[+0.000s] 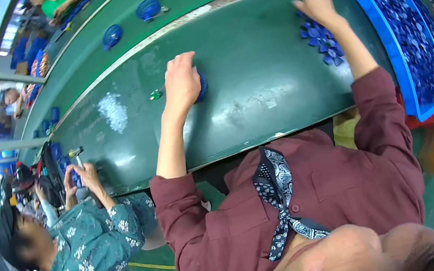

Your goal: Assembling small blue portable fans by inserting the fan blades and snapping the housing together.

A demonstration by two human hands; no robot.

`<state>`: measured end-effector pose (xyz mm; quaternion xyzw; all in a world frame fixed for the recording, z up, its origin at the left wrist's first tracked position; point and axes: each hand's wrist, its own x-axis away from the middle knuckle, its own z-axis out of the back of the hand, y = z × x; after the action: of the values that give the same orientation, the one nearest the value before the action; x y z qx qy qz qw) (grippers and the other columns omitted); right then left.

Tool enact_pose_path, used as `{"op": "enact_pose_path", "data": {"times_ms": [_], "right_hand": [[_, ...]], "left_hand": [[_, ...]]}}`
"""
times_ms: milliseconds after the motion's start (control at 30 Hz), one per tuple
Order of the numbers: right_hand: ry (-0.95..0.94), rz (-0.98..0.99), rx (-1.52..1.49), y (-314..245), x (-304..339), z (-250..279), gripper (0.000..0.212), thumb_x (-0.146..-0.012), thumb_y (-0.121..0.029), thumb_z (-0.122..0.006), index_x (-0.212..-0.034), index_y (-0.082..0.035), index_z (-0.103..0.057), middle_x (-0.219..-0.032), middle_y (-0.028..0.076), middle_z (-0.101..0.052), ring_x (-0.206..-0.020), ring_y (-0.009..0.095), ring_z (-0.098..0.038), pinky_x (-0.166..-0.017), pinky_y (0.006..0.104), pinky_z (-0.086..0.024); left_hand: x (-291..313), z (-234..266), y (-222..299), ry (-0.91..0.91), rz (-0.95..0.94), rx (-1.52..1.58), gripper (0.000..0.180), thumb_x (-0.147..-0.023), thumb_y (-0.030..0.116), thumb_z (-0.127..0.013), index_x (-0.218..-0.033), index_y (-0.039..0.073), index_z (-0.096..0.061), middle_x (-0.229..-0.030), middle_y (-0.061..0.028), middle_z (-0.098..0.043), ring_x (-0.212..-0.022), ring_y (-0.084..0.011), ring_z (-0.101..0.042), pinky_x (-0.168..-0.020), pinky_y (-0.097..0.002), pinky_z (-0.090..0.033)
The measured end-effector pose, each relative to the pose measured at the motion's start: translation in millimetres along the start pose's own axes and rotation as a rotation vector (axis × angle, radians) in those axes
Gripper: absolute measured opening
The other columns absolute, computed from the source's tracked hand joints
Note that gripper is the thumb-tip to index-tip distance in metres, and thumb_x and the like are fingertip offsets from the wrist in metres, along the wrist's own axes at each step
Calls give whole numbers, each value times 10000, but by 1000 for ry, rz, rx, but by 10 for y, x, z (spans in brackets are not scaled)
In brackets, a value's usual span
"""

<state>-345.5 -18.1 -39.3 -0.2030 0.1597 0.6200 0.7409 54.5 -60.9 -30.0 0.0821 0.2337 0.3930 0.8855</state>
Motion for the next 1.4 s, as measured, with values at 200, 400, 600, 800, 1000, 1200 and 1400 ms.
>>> {"op": "enact_pose_path", "data": {"times_ms": [200, 400, 600, 800, 1000, 1200, 1400], "right_hand": [[-304, -151, 4, 359, 191, 111, 304, -756, -180, -672, -1032, -53, -658, -1009, 182, -662, -991, 344, -624, -852, 431, -498], [-141, -203, -12, 174, 194, 224, 325, -790, -248, -677, -1049, -56, -642, -956, 178, -664, -944, 349, -630, -810, 445, -502], [-27, 77, -578, -793, 373, 502, 342, -785, -171, -711, -1091, -45, -623, -836, 51, -594, -597, 115, -487, -573, 260, -435], [-116, 297, -541, -1450, 569, 630, 307, -767, -205, -699, -1025, -67, -603, -865, 113, -558, -827, 300, -590, -679, 408, -496], [-195, 433, -431, -1755, 593, 467, 258, -767, -168, -683, -962, -60, -553, -892, 128, -533, -868, 311, -569, -682, 425, -497], [-164, 372, -442, -1755, 682, 321, 308, -746, -138, -698, -1014, -62, -568, -908, 117, -540, -876, 309, -575, -697, 409, -496], [149, 367, -524, -1700, 607, 536, 478, -706, -85, -745, -1147, -31, -568, -1069, 136, -568, -971, 317, -563, -776, 395, -494]], "left_hand": [[-23, 18, -148, -282, 79, -214, 217, -801, 137, -618, -1002, 61, -653, -974, -154, -619, -968, -326, -577, -835, -434, -468], [-197, -85, 82, -58, 362, 492, 203, -883, 168, -559, -973, -13, -584, -806, -136, -650, -727, -245, -631, -672, -367, -510], [-184, -393, 311, -159, 752, 1421, 314, -935, 326, -575, -1017, 23, -592, -937, -77, -650, -765, -169, -626, -628, -344, -542], [-98, -546, 364, -148, 797, 1756, 446, -964, 386, -500, -1104, -33, -560, -1001, -138, -652, -895, -237, -663, -794, -411, -566], [-8, -454, 464, -133, 701, 1717, 408, -954, 407, -523, -1072, 23, -594, -960, -67, -652, -846, -147, -634, -737, -310, -536], [58, -775, 597, -2, 597, 1671, 269, -885, 183, -658, -1072, 2, -590, -961, -47, -634, -839, -103, -581, -757, -267, -504], [36, -526, 585, 60, 543, 1612, 253, -878, 122, -637, -1072, -29, -577, -952, -65, -639, -832, -106, -593, -760, -269, -511]]}}
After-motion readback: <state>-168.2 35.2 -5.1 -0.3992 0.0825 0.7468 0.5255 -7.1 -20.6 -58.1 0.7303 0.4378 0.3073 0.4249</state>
